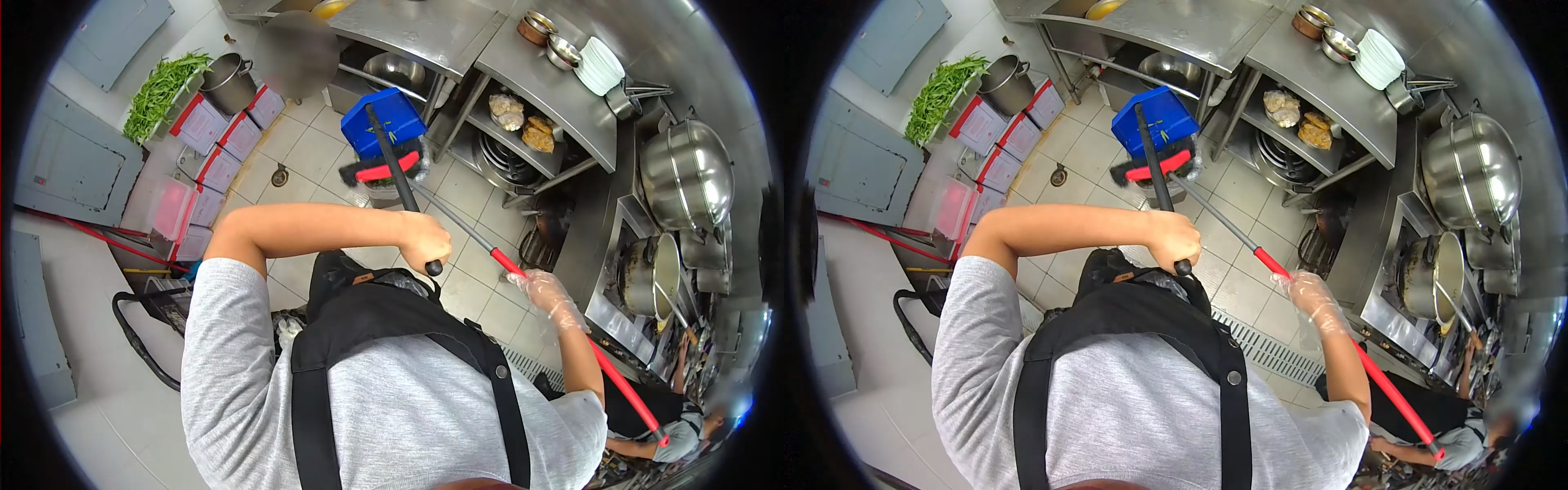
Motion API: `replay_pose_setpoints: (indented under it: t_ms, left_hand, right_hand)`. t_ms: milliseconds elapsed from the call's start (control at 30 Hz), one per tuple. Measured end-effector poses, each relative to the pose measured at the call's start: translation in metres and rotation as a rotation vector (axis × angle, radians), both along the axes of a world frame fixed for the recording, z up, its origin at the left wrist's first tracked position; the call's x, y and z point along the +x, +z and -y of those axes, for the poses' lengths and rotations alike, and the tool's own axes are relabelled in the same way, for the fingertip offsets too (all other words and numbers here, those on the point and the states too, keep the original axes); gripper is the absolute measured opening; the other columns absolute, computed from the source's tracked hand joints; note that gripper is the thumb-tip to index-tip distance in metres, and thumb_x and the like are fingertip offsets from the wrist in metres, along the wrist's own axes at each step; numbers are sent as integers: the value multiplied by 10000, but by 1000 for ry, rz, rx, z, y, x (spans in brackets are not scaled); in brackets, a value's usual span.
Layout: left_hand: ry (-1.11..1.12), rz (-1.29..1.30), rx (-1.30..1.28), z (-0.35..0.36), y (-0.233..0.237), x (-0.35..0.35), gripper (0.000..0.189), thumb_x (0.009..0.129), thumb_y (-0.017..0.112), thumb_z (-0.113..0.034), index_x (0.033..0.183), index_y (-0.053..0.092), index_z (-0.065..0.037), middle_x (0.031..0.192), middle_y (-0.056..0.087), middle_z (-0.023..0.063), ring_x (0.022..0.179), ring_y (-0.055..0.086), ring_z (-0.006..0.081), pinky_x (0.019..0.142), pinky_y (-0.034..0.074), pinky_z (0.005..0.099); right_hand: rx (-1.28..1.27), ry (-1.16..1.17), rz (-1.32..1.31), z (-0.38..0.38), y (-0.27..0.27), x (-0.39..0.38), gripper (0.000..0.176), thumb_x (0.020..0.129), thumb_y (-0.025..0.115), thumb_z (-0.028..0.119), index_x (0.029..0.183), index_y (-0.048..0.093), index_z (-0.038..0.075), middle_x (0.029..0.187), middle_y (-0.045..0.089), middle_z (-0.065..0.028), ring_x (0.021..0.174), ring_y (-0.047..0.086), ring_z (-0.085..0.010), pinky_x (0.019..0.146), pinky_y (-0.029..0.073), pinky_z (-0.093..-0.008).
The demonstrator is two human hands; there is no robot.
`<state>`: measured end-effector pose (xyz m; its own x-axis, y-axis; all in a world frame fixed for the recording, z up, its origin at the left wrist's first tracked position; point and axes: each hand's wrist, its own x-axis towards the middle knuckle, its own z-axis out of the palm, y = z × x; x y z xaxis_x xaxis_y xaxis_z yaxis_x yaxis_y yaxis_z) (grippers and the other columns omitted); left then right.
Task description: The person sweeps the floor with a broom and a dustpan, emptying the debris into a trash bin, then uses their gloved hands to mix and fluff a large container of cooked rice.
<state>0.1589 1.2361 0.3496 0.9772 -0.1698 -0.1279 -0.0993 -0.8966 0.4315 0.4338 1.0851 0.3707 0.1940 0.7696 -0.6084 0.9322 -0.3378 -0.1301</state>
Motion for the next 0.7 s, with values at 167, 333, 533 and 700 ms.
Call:
replay_pose_setpoints:
  t_ms: [167,333,533,700]
  left_hand:
    - [-27,-5,-27,0,-1,3,155,606,597,-241,609,630,-90,616,612,147,626,595,362,590,478,459]
    - [-79,-39,-1,-1,-6,-5,165,616,609,-253,622,637,-91,622,614,146,641,602,360,603,483,454]
    - [-43,19,9,-7,7,-12,162,610,604,-247,599,617,-86,619,608,147,639,599,359,591,470,461]
    - [-3,83,-24,-6,10,-14,132,578,608,-226,606,604,-98,601,597,139,618,590,358,567,462,458]
  right_hand:
    - [142,-22,-67,6,12,-18,598,881,440,569,893,615,-3,884,609,-246,892,575,-398,787,434,-457]
    - [153,-58,-141,-2,-60,-30,602,894,417,560,867,615,-7,831,608,-252,843,588,-395,754,444,-473]
    - [-80,-98,-134,46,-97,-22,621,881,409,609,844,606,21,725,585,-237,714,545,-421,667,419,-490]
    - [115,-129,-78,61,-56,-52,626,878,412,607,849,585,6,736,576,-245,732,544,-421,671,413,-483]
